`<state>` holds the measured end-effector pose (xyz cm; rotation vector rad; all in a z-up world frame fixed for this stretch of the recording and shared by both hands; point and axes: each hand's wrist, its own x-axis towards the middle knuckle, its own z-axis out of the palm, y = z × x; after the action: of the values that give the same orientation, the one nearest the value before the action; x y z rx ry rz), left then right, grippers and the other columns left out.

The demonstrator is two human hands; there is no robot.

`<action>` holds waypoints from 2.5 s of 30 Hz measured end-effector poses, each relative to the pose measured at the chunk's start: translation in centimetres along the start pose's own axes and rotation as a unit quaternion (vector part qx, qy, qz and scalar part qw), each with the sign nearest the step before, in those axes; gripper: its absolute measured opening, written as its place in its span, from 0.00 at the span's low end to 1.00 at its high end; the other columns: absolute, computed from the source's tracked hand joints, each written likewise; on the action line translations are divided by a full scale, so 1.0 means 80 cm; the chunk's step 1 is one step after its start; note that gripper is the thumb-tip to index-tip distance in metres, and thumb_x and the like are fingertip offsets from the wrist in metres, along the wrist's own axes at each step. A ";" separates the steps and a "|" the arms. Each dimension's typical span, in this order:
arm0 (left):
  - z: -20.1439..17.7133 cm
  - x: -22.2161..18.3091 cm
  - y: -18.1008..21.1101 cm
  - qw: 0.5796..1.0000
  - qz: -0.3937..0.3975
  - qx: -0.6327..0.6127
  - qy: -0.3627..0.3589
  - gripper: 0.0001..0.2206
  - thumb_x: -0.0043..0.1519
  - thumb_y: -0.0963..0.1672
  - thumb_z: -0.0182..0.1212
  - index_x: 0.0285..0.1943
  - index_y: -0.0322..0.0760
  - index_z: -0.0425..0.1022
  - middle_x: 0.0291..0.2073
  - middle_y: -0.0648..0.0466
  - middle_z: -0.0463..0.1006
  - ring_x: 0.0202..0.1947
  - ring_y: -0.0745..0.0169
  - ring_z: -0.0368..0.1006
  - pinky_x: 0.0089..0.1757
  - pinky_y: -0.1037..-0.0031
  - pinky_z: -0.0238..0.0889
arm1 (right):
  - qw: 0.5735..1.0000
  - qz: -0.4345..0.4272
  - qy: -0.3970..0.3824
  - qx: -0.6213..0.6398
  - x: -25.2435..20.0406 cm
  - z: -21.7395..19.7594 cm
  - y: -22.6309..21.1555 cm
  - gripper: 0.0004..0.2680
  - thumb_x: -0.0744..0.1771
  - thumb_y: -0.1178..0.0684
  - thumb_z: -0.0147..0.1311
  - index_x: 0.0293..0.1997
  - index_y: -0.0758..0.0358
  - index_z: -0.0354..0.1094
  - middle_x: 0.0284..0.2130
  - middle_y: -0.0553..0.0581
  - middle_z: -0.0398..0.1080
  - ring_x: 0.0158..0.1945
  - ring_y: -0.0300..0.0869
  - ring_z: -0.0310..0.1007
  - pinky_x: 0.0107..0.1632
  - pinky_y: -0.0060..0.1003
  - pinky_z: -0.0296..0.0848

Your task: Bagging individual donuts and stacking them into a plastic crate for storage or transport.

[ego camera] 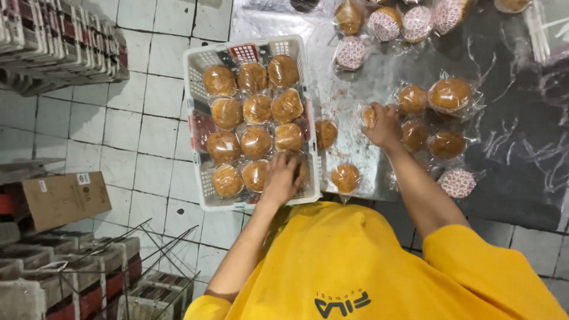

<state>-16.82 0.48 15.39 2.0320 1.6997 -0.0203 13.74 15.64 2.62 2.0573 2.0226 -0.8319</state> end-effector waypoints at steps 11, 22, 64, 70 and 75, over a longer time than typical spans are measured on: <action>-0.039 0.025 0.081 0.585 -0.200 -0.770 0.160 0.51 0.53 0.47 0.79 0.80 0.32 0.43 0.73 0.26 0.41 0.61 0.22 0.65 0.44 0.49 0.75 | 0.858 -0.273 -0.080 0.428 -0.162 -0.127 -0.155 0.26 0.69 0.45 0.52 0.78 0.54 0.47 0.67 0.73 0.48 0.61 0.67 0.60 0.59 0.58 0.67; -0.078 0.103 -0.157 0.686 -0.213 -0.611 0.333 0.38 0.53 0.51 0.79 0.71 0.44 0.63 0.64 0.34 0.67 0.58 0.38 0.72 0.50 0.58 0.73 | 0.948 -0.283 -0.078 -0.122 0.021 0.084 -0.088 0.40 0.57 0.43 0.70 0.74 0.60 0.46 0.70 0.70 0.47 0.69 0.68 0.53 0.60 0.69 0.67; 0.002 0.171 0.163 0.685 -0.120 -0.707 0.127 0.49 0.52 0.51 0.78 0.78 0.37 0.47 0.66 0.36 0.60 0.64 0.42 0.61 0.58 0.50 0.60 | 0.782 -0.254 0.092 0.562 -0.108 -0.120 -0.039 0.25 0.65 0.57 0.61 0.70 0.59 0.54 0.64 0.58 0.60 0.67 0.47 0.56 0.68 0.46 0.56; -0.031 0.135 0.196 0.581 0.057 -0.806 0.098 0.42 0.50 0.39 0.72 0.76 0.32 0.54 0.66 0.38 0.65 0.65 0.45 0.63 0.62 0.55 0.57 | 0.781 -0.298 0.109 0.538 -0.164 -0.207 -0.021 0.29 0.67 0.43 0.55 0.75 0.63 0.46 0.65 0.68 0.59 0.71 0.60 0.53 0.70 0.60 0.49; -0.031 0.123 0.177 0.609 0.105 -0.786 0.006 0.42 0.49 0.38 0.67 0.77 0.38 0.54 0.68 0.44 0.65 0.67 0.46 0.62 0.63 0.56 0.55 | 0.702 -0.272 -0.014 0.658 -0.169 -0.185 -0.027 0.22 0.66 0.55 0.59 0.69 0.64 0.60 0.54 0.60 0.72 0.57 0.44 0.72 0.62 0.45 0.68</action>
<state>-2.13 8.96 19.47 0.7202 0.6781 1.1332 16.62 10.78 21.97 1.5770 2.2103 -3.0895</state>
